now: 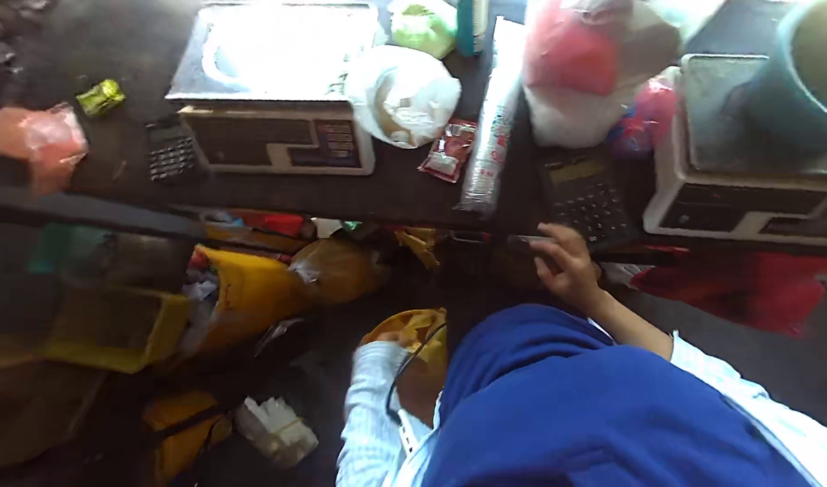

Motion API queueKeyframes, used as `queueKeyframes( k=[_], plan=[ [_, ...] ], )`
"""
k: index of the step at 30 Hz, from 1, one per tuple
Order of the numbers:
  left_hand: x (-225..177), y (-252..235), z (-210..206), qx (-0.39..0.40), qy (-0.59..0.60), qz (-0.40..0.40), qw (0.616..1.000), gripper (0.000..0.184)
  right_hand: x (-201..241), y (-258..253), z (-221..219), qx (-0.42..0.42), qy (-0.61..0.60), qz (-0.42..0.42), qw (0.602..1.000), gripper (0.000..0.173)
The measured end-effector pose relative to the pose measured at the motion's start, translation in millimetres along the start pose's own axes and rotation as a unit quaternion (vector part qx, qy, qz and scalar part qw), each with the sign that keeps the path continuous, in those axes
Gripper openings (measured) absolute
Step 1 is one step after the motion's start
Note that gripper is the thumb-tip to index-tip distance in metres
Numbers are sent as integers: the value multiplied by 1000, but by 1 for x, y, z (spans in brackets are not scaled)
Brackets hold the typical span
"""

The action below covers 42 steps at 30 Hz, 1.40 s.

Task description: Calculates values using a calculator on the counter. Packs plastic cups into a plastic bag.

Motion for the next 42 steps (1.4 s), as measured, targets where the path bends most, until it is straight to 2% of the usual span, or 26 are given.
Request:
queueKeyframes(
  k=[1, 2, 5, 7, 9, 10, 13, 15, 17, 19, 21, 24, 26, 30, 33, 37, 39, 42],
  plan=[
    [21, -23, -5, -86, 77, -77, 990, 41, -19, 7, 6, -27, 43, -51, 997, 25],
    [23, -33, 4, -110, 143, -104, 978, 39, -40, 11, 13, -33, 79, -111, 990, 31],
    [-21, 17, 51, -184, 275, -156, 931, 31, -84, 8, 39, 53, 115, -300, 946, 57],
    [-42, 51, 64, -248, 339, -282, 863, 20, -89, 5, 46, 100, 106, -350, 925, 65],
    [-53, 64, 66, -278, 393, -429, 764, 15, -83, 1, 46, 122, 69, -354, 925, 66],
    [-58, 67, 65, -302, 407, -475, 719, 15, -80, 1, 44, 123, 48, -354, 926, 67],
    [-72, 73, 55, -393, 443, -522, 614, 13, -70, 4, 39, 117, 4, -346, 931, 67],
    [-77, 71, 46, -445, 473, -512, 563, 9, -60, 11, 35, 112, 39, -271, 955, 64],
    [-79, 71, 40, -482, 495, -489, 532, 15, -44, 18, 26, 115, 81, -184, 973, 55],
    [-82, 74, 37, -510, 477, -480, 531, 23, -26, 19, 16, 128, 96, -135, 978, 49],
    [-87, 78, 40, -552, 435, -492, 514, 6, -16, 16, 9, 159, 114, -131, 972, 51],
    [-86, 78, 48, -568, 376, -552, 480, 20, -10, 3, 7, 227, 116, -160, 954, 56],
    [-85, 81, 51, -568, 343, -573, 481, 32, -9, -3, 7, 209, 122, -153, 958, 56],
    [-91, 92, 48, -585, 283, -563, 510, 20, -4, -16, 14, 250, 115, -160, 948, 56],
    [-86, 86, 49, -526, 202, -589, 579, 24, -5, -12, 16, 275, 106, -169, 940, 56],
    [-94, 81, 50, -381, 98, -605, 692, 28, -27, 14, 24, 89, 91, -161, 979, 33],
    [-101, 77, 43, -325, 70, -582, 742, 26, -34, 20, 30, 47, 93, -154, 983, 32],
    [-116, 68, 31, -285, 36, -548, 786, 27, -30, 14, 32, 40, 99, -130, 986, 32]
  ],
)
Point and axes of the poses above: each hand's wrist, its own y-axis away from the middle knuckle, its own z-axis out of the back of the hand, x = y × z, the point moved 2 cm from there along -y, towards the middle knuckle, and after that the axes turned 12 degrees about y, right-handed, at the moved point
